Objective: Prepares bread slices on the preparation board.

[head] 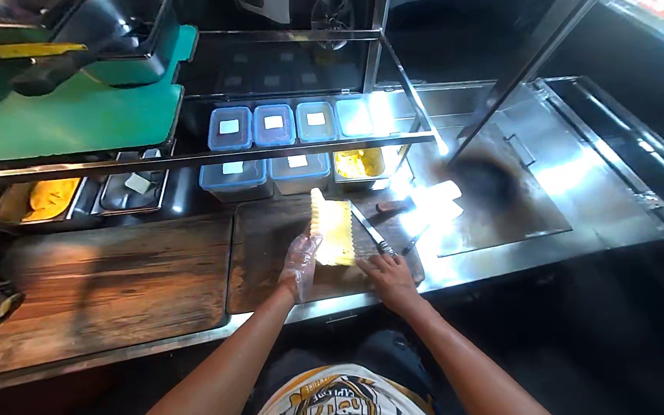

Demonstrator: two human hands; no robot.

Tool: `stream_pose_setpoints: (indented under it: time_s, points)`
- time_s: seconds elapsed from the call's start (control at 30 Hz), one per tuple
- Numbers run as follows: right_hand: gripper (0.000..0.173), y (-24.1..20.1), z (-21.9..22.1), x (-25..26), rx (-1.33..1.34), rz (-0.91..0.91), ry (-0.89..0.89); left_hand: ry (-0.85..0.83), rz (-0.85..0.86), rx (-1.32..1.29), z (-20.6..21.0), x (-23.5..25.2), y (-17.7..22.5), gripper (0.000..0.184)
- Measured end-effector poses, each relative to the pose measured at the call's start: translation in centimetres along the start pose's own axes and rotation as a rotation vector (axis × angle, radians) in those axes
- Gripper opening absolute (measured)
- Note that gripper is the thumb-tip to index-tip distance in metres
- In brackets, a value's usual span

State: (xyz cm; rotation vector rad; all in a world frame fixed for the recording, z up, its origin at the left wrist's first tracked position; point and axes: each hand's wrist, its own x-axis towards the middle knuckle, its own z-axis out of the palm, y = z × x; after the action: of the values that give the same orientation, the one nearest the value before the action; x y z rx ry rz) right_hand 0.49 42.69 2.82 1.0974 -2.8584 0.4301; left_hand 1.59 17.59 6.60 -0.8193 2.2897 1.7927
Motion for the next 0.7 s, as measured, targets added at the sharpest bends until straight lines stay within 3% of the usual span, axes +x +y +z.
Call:
stream_pose_setpoints:
  time_s: [0.1,0.17,0.27,0.4,0.5,0.6,0.7]
  points:
    - [0.049,2.0,-0.1,-1.0,0.054,0.039,0.048,-0.012,-0.001,0.119,-0.4,-0.3,0.7,0.054]
    - [0.042,1.7,0.0,0.0,0.075,-0.039,0.108,0.013,0.009,0.088,0.1,-0.6,0.7,0.051]
    - [0.047,3.6,1.1,1.7,0.084,-0.135,0.013,0.063,-0.002,0.065,0.8,-0.5,1.1,0.049]
    - [0.046,7.3,0.0,1.7,0.202,-0.093,-0.029,0.11,-0.016,0.064,1.4,-0.2,1.8,0.046]
    - [0.042,6.0,-0.7,3.5,0.289,-0.088,-0.031,0.153,-0.028,0.058,2.1,-0.3,1.8,0.045]
    - [0.052,5.0,-0.5,2.8,0.28,-0.038,-0.164,0.194,-0.03,0.084,2.7,-0.3,1.7,0.046]
    - [0.046,4.5,-0.8,1.7,0.3,-0.018,-0.013,0.227,-0.042,0.126,3.0,-0.4,1.8,0.05]
